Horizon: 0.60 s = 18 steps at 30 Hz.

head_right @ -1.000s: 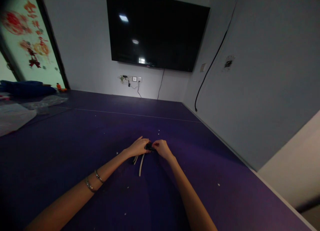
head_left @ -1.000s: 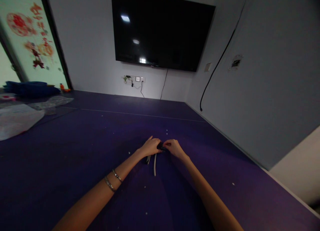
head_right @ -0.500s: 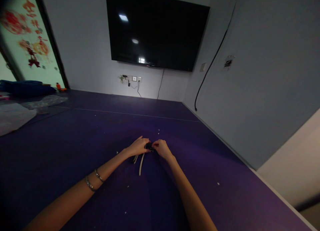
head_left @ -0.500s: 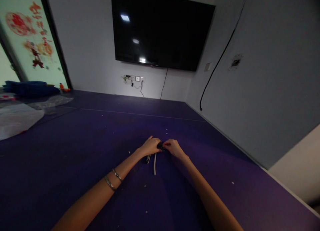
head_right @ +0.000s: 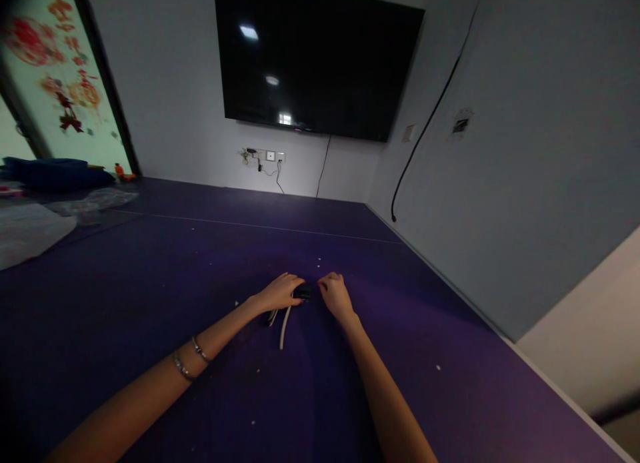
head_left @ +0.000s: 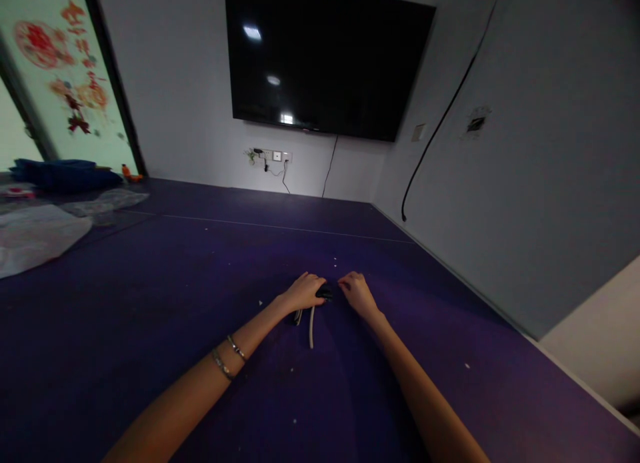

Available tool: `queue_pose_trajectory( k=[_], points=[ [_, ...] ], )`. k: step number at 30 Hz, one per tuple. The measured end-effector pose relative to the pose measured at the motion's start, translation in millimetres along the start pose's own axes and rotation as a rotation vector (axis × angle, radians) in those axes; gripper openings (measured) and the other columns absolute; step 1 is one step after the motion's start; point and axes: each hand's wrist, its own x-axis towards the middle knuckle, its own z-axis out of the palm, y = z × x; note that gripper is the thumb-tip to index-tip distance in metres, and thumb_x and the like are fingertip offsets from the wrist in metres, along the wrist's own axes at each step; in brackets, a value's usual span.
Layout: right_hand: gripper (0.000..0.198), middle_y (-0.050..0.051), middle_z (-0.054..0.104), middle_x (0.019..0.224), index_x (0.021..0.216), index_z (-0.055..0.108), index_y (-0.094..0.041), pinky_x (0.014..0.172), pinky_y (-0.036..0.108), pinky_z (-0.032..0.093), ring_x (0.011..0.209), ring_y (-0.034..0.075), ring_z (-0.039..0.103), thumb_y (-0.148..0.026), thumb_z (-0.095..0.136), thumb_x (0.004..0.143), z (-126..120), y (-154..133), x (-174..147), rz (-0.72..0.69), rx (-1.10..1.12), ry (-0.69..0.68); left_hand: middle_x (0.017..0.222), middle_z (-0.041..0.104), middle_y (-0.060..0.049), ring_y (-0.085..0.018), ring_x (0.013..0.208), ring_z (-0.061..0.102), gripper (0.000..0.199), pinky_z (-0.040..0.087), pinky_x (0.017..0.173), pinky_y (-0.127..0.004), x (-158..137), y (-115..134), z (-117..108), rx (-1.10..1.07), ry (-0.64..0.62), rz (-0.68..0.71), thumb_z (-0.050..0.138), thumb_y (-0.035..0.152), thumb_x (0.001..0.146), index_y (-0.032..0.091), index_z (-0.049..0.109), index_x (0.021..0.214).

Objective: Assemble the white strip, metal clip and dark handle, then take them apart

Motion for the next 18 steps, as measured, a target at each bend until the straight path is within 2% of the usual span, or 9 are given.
queue_pose_trajectory(
  k=[4, 8, 13, 16, 18],
  points=[
    [0.030, 0.013, 0.057, 0.114, 0.105, 0.065, -0.019, 0.089, 0.035, 0.037, 0.108, 0.025, 0.046, -0.024, 0.043, 0.085, 0.2, 5.9, -7.7, 0.084, -0.224, -0.014, 0.119, 0.055, -0.011, -0.024, 0.114, 0.047, 0.050, 0.031, 0.100, -0.037, 0.1, 2.5, -0.4, -0.018, 0.017, 0.021, 0.061, 0.032, 0.072, 0.015, 0.048, 0.118],
    [0.037, 0.015, 0.050, 0.127, 0.113, 0.061, -0.016, 0.092, 0.039, 0.034, 0.121, 0.029, 0.037, -0.030, 0.038, 0.087, 4.8, 6.9, -12.8, 0.162, -0.295, -0.039, 0.128, 0.048, -0.012, -0.024, 0.119, 0.042, 0.053, 0.033, 0.099, -0.034, 0.5, 6.0, -9.7, -0.049, 0.009, 0.011, 0.060, 0.031, 0.072, 0.014, 0.047, 0.121],
    [0.037, 0.014, 0.054, 0.123, 0.114, 0.060, -0.018, 0.094, 0.037, 0.033, 0.116, 0.026, 0.045, -0.030, 0.037, 0.087, 9.7, 8.9, -13.4, 0.200, -0.272, -0.030, 0.120, 0.053, -0.008, -0.020, 0.114, 0.046, 0.035, 0.037, 0.096, -0.031, -0.8, 11.6, -40.7, -0.064, 0.083, -0.057, 0.053, 0.025, 0.077, 0.017, 0.052, 0.111],
    [0.037, 0.013, 0.055, 0.123, 0.113, 0.061, -0.018, 0.094, 0.037, 0.034, 0.115, 0.026, 0.046, -0.030, 0.038, 0.086, 10.6, 9.7, -13.1, 0.204, -0.275, -0.013, 0.115, 0.055, -0.007, -0.021, 0.109, 0.050, 0.030, 0.043, 0.087, -0.031, -3.4, 16.9, -63.3, -0.023, 0.121, -0.151, 0.049, 0.029, 0.081, 0.018, 0.051, 0.109],
    [0.037, 0.014, 0.055, 0.122, 0.112, 0.061, -0.018, 0.094, 0.037, 0.034, 0.114, 0.026, 0.047, -0.030, 0.038, 0.086, 10.6, 9.7, -13.0, 0.207, -0.273, -0.002, 0.108, 0.058, -0.007, -0.020, 0.097, 0.056, 0.029, 0.045, 0.079, -0.030, -5.6, 21.0, -76.8, 0.001, 0.146, -0.209, 0.046, 0.031, 0.083, 0.018, 0.048, 0.109]
  ],
)
